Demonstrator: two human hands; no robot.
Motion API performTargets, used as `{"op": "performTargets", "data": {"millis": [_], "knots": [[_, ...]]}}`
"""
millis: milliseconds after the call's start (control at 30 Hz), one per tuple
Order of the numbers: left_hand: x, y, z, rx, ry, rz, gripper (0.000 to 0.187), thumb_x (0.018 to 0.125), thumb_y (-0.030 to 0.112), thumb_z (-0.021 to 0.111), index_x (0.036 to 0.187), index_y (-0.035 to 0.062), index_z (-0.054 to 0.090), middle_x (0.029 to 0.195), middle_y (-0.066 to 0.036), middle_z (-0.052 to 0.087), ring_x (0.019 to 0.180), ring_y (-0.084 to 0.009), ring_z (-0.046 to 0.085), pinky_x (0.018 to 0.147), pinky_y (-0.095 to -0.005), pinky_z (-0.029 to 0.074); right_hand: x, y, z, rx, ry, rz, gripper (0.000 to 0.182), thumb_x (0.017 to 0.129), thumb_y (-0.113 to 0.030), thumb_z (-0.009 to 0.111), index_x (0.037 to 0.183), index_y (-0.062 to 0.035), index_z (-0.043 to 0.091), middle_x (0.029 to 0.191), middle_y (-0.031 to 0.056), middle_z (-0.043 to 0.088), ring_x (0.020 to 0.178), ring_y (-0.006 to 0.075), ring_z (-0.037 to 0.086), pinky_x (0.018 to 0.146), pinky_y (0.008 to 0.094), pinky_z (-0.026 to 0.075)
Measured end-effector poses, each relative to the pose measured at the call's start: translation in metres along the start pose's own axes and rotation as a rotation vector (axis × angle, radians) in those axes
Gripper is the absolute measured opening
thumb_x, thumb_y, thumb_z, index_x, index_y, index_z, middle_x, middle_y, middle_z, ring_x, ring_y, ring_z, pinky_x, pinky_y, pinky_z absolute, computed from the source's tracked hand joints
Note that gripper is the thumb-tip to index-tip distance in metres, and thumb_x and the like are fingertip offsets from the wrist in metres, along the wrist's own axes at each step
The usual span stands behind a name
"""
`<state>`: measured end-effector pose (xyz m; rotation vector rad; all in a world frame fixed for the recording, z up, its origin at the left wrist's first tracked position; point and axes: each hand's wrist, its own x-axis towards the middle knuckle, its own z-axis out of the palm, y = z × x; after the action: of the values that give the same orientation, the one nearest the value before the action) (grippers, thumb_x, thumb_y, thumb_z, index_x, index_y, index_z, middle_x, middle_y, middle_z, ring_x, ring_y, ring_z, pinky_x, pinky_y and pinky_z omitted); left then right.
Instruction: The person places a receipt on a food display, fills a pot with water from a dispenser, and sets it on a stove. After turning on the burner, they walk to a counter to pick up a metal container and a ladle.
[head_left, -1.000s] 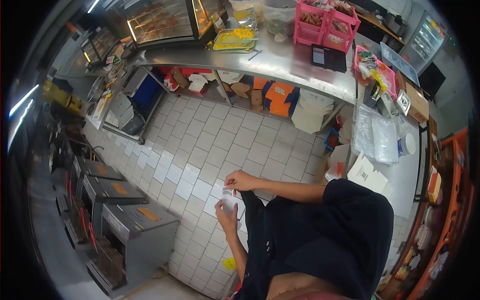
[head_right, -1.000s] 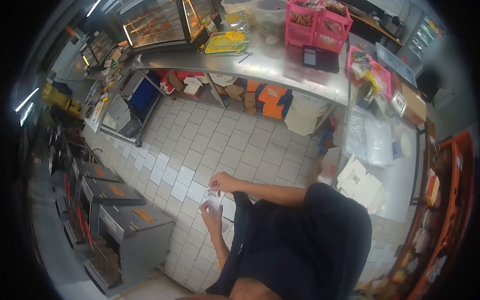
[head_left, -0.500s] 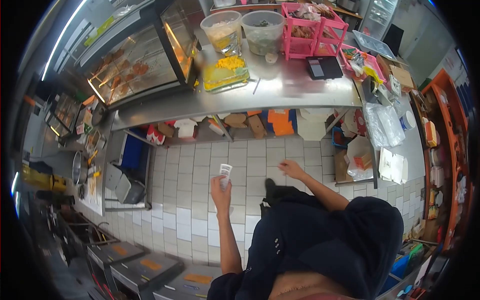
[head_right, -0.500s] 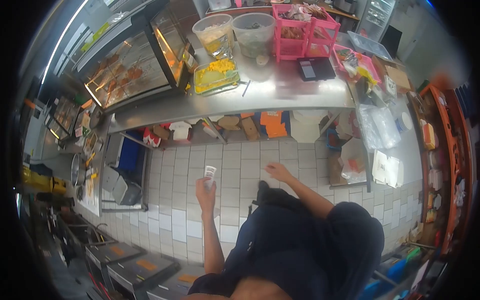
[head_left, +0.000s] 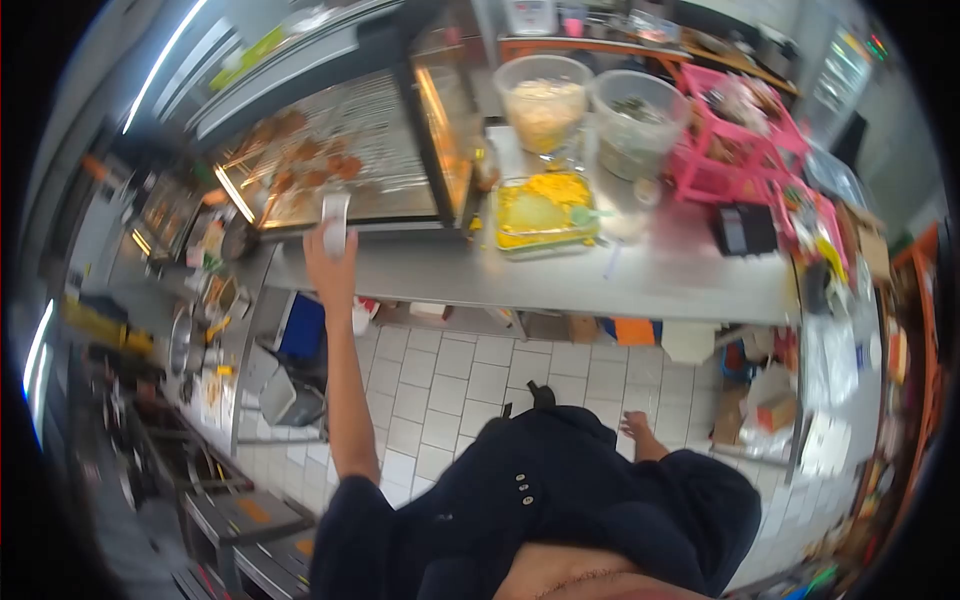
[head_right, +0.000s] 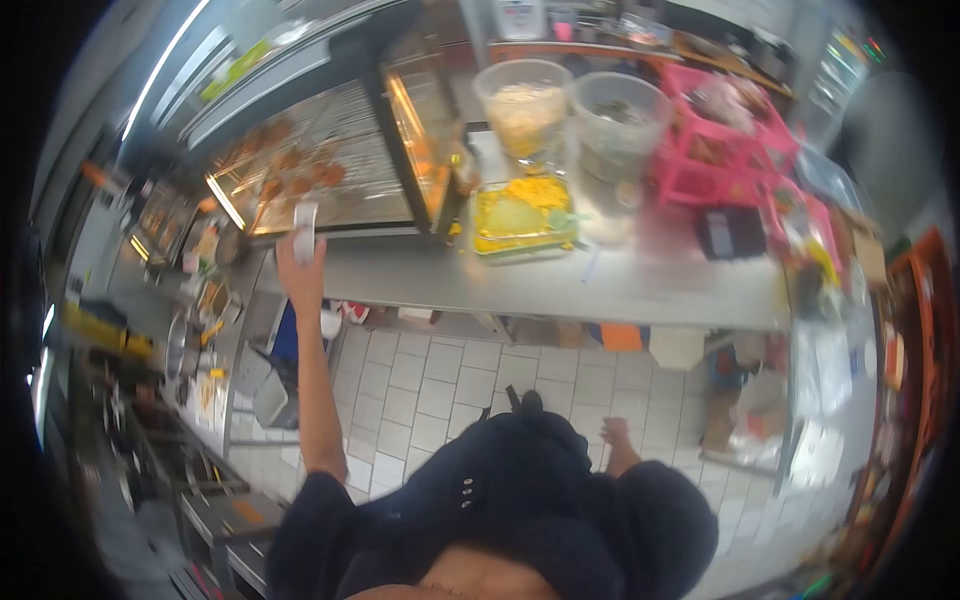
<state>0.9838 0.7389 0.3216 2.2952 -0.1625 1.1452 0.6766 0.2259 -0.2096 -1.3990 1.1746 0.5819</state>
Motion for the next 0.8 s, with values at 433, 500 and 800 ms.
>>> {"op": "performTargets", "data": {"millis": [433,500,800], "knots": [[0.301,-0.106,0.079,0.077,0.082,0.084,0.048,0.077,0.042,0.067,0.116,0.0162,0.057,0.102,-0.014,0.057,0.097,-0.0311,0.056,0.083,-0.039,0.044,-0.076,-0.251,0.246,-0.239,-0.439,-0.538,0.034,0.088,-0.026,0.055,0.111,-0.0008,0.056,0.095,0.0087,0.064,0.079,0.0189,0.063,0.061,0.0312,0.05],[0.333,-0.128,0.095,0.069,0.078,0.155,0.05,0.077,0.046,0.065,0.117,0.0177,0.057,0.104,-0.015,0.056,0.097,-0.0332,0.057,0.082,-0.0411,0.046,-0.033,-0.21,0.24,-0.23,-0.35,-0.478,0.033,0.086,-0.023,0.055,0.109,0.0005,0.056,0.092,0.0119,0.066,0.075,0.0182,0.065,0.057,0.029,0.05],[0.4,-0.174,0.115,0.177,-0.066,0.193,0.056,0.078,0.059,0.057,0.116,0.0177,0.06,0.106,-0.023,0.056,0.104,-0.0371,0.055,0.089,-0.041,0.044,0.014,-0.053,0.193,0.153,-0.087,-0.052,0.027,0.085,-0.025,0.053,0.084,0.0004,0.06,0.071,0.0098,0.061,0.061,0.0203,0.057,0.052,0.0374,0.044]]}}
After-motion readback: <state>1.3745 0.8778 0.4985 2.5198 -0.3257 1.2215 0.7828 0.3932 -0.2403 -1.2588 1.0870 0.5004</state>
